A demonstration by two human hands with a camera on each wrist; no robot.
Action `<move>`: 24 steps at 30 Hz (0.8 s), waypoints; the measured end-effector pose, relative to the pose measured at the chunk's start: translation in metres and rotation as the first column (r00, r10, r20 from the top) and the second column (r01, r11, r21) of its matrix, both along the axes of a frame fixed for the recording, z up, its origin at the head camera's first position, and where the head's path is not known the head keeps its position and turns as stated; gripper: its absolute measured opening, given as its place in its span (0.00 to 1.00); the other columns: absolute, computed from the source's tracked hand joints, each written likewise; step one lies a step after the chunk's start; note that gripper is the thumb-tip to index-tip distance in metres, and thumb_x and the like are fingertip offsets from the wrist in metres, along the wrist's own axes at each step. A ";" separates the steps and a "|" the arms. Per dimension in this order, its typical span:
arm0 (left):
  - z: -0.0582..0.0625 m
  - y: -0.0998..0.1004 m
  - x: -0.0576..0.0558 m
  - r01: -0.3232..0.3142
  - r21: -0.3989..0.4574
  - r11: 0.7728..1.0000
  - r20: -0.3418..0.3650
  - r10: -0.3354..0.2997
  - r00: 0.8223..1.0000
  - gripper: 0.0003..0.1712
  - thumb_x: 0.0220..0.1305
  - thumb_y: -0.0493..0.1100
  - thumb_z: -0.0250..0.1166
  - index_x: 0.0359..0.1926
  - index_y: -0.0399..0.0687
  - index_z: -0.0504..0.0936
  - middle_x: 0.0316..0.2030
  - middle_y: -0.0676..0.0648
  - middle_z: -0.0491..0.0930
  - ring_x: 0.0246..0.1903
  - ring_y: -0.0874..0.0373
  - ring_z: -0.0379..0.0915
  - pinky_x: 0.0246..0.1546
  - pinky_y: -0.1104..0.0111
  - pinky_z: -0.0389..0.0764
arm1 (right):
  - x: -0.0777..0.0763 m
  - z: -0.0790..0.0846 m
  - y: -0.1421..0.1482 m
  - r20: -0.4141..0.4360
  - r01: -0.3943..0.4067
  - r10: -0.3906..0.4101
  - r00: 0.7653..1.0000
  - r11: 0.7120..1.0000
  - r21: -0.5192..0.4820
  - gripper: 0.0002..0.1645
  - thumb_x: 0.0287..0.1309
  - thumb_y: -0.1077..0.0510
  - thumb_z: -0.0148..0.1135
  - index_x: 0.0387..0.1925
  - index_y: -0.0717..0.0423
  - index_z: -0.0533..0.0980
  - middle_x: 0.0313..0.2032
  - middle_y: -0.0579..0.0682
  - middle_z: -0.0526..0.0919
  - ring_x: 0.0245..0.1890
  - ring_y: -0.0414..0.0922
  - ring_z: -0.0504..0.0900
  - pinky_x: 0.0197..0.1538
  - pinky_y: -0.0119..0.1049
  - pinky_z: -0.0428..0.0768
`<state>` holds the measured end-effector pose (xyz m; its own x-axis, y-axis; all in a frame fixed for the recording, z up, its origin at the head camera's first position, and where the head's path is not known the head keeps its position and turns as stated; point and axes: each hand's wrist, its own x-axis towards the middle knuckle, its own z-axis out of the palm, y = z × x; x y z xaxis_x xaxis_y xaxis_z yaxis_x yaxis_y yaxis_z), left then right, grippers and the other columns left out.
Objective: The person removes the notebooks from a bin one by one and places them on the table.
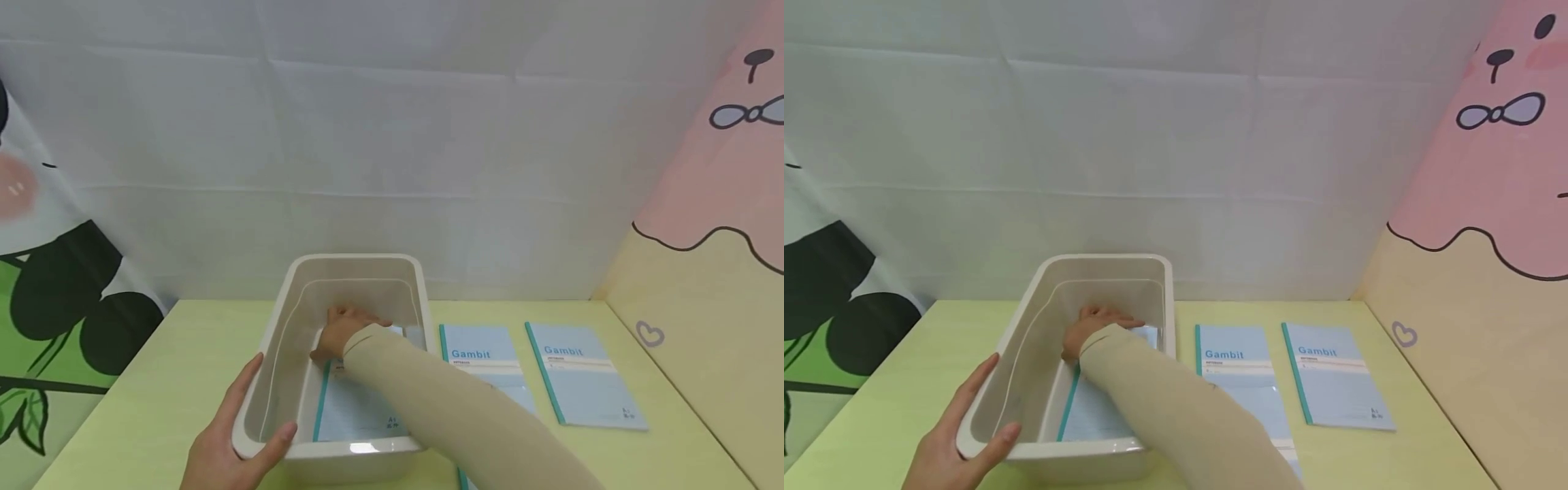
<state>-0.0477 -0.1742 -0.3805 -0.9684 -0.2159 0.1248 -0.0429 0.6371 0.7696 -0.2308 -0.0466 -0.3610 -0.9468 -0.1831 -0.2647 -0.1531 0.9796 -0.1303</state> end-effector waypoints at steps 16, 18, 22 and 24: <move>-0.001 -0.002 -0.001 -0.009 -0.030 0.999 0.023 0.010 1.000 0.56 0.57 0.60 0.77 0.80 0.82 0.53 0.57 0.42 0.84 0.40 0.62 0.77 0.34 0.70 0.77 | 0.010 0.014 -0.001 0.073 -0.126 0.115 0.991 0.978 0.167 0.36 0.52 0.37 0.77 0.61 0.42 0.82 0.65 0.42 0.82 0.68 0.52 0.79 0.72 0.69 0.67; -0.001 -0.003 -0.001 -0.009 -0.029 1.000 0.032 0.010 0.999 0.56 0.58 0.61 0.77 0.80 0.82 0.52 0.58 0.42 0.84 0.40 0.61 0.77 0.35 0.69 0.77 | 0.007 0.012 -0.004 0.071 -0.127 0.115 0.991 0.975 0.181 0.34 0.50 0.38 0.77 0.59 0.42 0.83 0.65 0.44 0.82 0.69 0.52 0.78 0.73 0.68 0.65; 0.000 -0.003 -0.001 -0.007 -0.025 1.000 0.050 0.009 0.999 0.57 0.58 0.61 0.76 0.80 0.82 0.52 0.59 0.41 0.83 0.42 0.59 0.78 0.35 0.69 0.77 | 0.004 0.009 -0.009 0.074 -0.103 0.088 0.993 0.968 0.230 0.37 0.51 0.36 0.76 0.62 0.42 0.82 0.73 0.50 0.74 0.75 0.56 0.70 0.76 0.66 0.62; 0.000 -0.002 0.000 -0.007 -0.022 1.000 0.055 0.008 0.998 0.57 0.58 0.61 0.76 0.80 0.82 0.52 0.59 0.41 0.83 0.42 0.58 0.78 0.35 0.69 0.77 | 0.004 0.010 -0.011 0.081 -0.097 0.078 0.994 0.959 0.266 0.41 0.52 0.34 0.74 0.67 0.41 0.78 0.76 0.52 0.69 0.77 0.58 0.66 0.77 0.65 0.60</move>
<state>-0.0481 -0.1765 -0.3805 -0.9724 -0.2206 0.0756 -0.0897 0.6530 0.7520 -0.2265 -0.0573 -0.3508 -0.9077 -0.1778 -0.3801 -0.2401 0.9630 0.1229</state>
